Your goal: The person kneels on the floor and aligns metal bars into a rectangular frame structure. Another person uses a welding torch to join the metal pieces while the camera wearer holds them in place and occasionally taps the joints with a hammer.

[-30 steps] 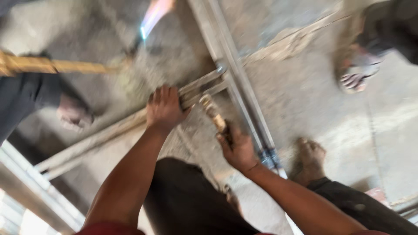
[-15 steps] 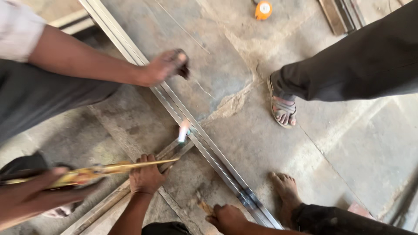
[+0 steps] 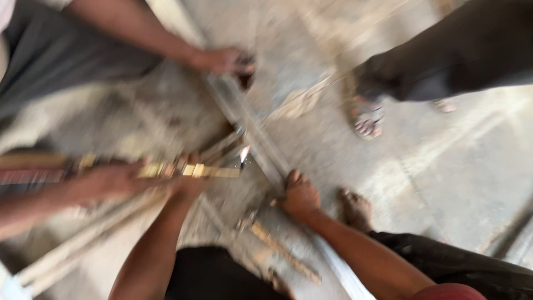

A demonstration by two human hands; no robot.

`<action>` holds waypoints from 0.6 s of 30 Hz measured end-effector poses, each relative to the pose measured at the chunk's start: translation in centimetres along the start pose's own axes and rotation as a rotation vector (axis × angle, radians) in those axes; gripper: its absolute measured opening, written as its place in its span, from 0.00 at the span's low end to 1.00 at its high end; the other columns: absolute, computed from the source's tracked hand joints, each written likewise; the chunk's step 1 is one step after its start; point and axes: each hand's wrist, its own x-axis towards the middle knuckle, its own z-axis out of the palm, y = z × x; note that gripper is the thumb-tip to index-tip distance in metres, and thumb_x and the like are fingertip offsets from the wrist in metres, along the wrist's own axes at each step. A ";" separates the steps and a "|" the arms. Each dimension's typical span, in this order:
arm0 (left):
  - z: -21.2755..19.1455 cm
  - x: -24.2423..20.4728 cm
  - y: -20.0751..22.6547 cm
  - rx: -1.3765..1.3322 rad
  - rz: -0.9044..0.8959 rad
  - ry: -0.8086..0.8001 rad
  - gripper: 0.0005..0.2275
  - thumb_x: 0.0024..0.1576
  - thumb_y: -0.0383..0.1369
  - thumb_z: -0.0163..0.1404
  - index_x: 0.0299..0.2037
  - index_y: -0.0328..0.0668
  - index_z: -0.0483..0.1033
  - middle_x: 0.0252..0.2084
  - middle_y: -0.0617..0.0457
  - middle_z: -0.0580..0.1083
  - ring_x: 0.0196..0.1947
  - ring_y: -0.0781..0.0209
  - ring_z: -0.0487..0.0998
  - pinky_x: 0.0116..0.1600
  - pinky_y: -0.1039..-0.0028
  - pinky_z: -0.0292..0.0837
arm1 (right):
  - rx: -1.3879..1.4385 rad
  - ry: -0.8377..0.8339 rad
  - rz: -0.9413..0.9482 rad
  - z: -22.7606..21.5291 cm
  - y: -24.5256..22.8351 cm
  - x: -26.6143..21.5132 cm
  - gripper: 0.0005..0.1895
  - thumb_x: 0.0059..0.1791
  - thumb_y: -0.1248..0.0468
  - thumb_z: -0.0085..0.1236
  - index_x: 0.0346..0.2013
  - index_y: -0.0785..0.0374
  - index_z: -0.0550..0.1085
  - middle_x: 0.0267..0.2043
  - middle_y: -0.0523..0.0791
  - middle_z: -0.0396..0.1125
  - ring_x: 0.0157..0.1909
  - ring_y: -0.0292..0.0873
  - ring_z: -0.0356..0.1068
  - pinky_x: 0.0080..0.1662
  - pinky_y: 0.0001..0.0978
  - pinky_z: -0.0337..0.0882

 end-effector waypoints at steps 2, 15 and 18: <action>-1.0 -1.0 -0.2 -0.069 -0.032 -0.176 0.49 0.47 0.61 0.60 0.72 0.36 0.55 0.63 0.35 0.65 0.68 0.26 0.61 0.66 0.34 0.52 | 0.012 0.115 -0.022 1.2 0.4 0.1 0.48 0.41 0.42 0.69 0.59 0.69 0.55 0.55 0.59 0.64 0.56 0.61 0.68 0.51 0.52 0.74; -5.8 -2.2 1.1 -0.148 -0.363 -0.170 0.28 0.50 0.34 0.62 0.62 0.44 0.69 0.62 0.41 0.69 0.65 0.45 0.67 0.68 0.57 0.59 | 0.012 0.080 -0.174 2.9 2.9 2.3 0.44 0.35 0.49 0.75 0.51 0.65 0.57 0.44 0.58 0.71 0.45 0.61 0.74 0.50 0.50 0.74; -5.2 -2.9 0.9 -0.243 -0.399 -0.089 0.24 0.49 0.33 0.62 0.58 0.51 0.72 0.62 0.42 0.69 0.65 0.43 0.66 0.67 0.55 0.58 | 0.035 0.101 -0.197 3.2 3.0 2.3 0.44 0.34 0.50 0.76 0.50 0.65 0.57 0.46 0.58 0.71 0.45 0.61 0.74 0.50 0.51 0.75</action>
